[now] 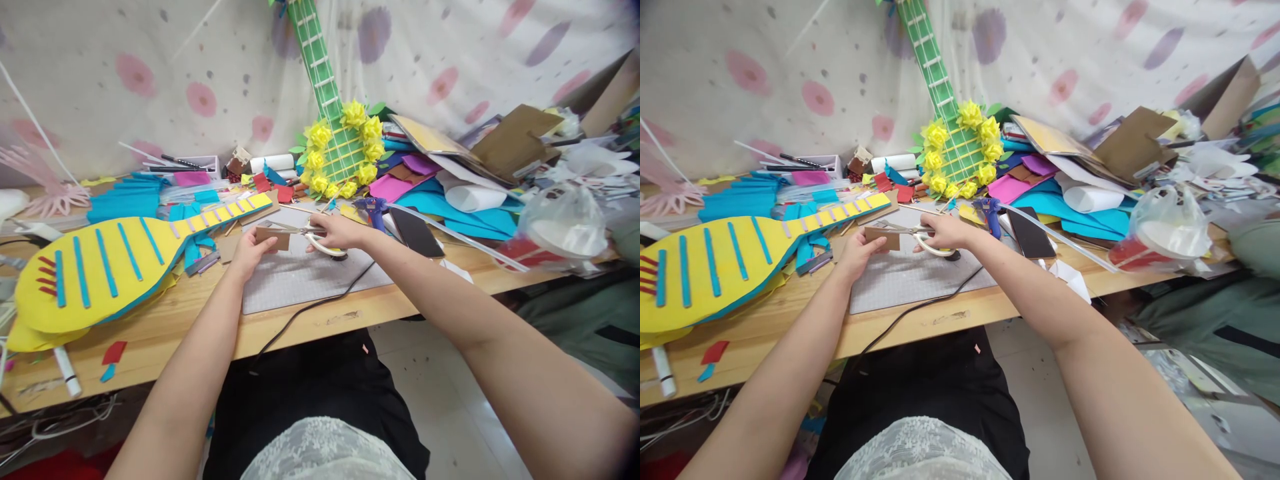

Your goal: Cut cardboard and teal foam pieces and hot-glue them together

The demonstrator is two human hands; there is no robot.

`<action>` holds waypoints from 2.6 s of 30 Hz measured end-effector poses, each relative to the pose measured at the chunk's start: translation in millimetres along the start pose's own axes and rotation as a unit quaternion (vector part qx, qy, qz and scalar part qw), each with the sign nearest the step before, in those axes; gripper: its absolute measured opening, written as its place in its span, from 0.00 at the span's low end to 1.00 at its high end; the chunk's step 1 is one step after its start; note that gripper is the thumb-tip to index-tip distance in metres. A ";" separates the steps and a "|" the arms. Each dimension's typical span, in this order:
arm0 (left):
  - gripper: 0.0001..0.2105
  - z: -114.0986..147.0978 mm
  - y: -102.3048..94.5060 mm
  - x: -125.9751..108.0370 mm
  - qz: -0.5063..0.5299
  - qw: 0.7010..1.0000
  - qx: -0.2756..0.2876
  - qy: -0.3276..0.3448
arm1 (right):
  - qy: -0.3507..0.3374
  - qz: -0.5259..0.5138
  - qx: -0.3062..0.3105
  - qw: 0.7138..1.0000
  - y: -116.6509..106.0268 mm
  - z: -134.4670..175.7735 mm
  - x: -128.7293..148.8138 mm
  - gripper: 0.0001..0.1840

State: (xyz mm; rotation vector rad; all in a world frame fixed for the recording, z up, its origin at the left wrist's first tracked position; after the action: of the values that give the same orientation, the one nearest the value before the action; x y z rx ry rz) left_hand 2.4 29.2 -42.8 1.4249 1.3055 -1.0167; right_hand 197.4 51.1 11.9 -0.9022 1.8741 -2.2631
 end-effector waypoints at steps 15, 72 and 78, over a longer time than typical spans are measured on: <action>0.21 0.0 -0.3 -0.1 0.004 1.000 -0.001 0.008 | 0.009 0.033 -0.002 0.999 -1.1 1.3 1.8 0.27; 0.31 -91.8 -50.3 -29.6 -0.637 0.768 0.048 0.038 | 0.135 -0.284 -0.117 0.942 63.7 -37.7 -7.4 0.34; 0.34 -123.2 -76.7 -4.2 -0.673 0.732 0.107 -0.029 | 0.202 -0.257 -0.158 0.932 57.8 -33.5 -9.0 0.16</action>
State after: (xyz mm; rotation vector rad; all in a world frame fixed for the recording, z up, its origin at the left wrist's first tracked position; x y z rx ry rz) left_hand -75.6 148.9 -17.3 0.3243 2.2430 -2.1387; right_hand 171.2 69.3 -47.5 -1.1574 2.4809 -2.6474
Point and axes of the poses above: each hand's wrist, its own z-axis away from the middle knuckle, its own y-axis out of the palm, x = y × z, the point moved 5 cm from there along -z, towards the middle knuckle, and after that the axes turned 11 degrees about y, right-handed, at the moved point
